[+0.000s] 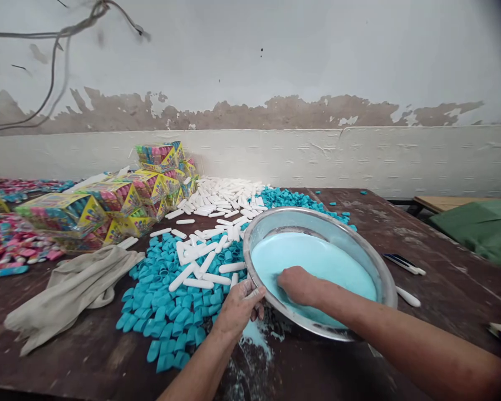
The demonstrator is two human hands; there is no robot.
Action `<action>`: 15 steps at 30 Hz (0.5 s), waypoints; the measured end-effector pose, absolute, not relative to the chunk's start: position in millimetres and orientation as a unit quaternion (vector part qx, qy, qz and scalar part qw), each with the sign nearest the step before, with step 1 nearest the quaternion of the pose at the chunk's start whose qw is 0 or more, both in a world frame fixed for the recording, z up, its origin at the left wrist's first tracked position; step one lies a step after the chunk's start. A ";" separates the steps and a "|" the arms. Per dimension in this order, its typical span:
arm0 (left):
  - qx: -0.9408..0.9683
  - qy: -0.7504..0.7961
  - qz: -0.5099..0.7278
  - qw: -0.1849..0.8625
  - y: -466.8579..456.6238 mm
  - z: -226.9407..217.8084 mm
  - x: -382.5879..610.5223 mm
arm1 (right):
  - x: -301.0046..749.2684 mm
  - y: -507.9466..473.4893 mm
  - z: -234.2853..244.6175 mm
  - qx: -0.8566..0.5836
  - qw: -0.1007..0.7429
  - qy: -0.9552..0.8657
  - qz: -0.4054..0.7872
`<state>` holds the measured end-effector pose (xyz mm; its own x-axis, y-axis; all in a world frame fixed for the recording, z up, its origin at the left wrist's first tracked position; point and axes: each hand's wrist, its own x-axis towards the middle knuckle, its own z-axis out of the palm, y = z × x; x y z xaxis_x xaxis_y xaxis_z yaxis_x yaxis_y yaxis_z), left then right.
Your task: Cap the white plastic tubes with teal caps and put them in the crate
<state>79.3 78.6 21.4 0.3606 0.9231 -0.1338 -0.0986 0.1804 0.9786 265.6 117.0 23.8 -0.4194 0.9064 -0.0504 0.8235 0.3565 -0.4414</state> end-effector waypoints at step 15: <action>0.788 0.469 0.355 0.182 69.2 61.9 110.7 | 316.6 94.6 56.2 -0.482 0.221 -0.784 0.323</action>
<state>110.7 69.2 61.9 0.3072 0.8690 0.3880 0.6101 -0.4927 0.6205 316.6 94.6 56.2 -0.4375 0.8985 0.0356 0.6123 0.3267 -0.7200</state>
